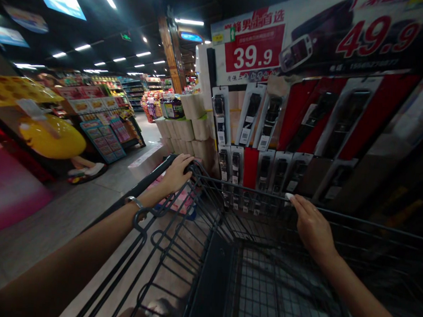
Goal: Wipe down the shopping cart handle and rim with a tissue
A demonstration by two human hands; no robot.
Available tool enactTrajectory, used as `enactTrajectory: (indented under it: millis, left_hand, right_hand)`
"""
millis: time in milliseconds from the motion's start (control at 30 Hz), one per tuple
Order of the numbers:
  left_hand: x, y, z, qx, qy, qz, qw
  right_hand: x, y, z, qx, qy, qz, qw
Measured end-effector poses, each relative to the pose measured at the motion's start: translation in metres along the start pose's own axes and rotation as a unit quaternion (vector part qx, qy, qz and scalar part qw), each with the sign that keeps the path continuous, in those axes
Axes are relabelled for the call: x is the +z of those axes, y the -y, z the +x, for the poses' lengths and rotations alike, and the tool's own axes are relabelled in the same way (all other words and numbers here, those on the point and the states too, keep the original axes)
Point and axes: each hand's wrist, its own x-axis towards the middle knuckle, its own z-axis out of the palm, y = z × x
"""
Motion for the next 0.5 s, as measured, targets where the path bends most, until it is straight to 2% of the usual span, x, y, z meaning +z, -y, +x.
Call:
enactTrajectory:
  millis: [133, 267, 367, 500]
  left_hand:
    - [0.002, 0.002, 0.002, 0.001, 0.000, 0.001, 1.000]
    - [0.004, 0.003, 0.004, 0.002, -0.002, -0.002, 1.000]
    - [0.005, 0.003, 0.004, 0.002, -0.004, -0.007, 1.000]
    - [0.005, 0.004, 0.004, 0.003, -0.004, -0.006, 1.000]
  right_hand:
    - [-0.022, 0.020, 0.020, 0.042, 0.036, 0.005, 0.998]
    - [-0.033, 0.065, 0.044, 0.004, -0.017, 0.118, 0.993]
    - [-0.016, 0.094, 0.053, -0.017, -0.042, 0.191, 0.981]
    - [0.023, 0.116, 0.056, -0.079, -0.004, 0.194, 0.978]
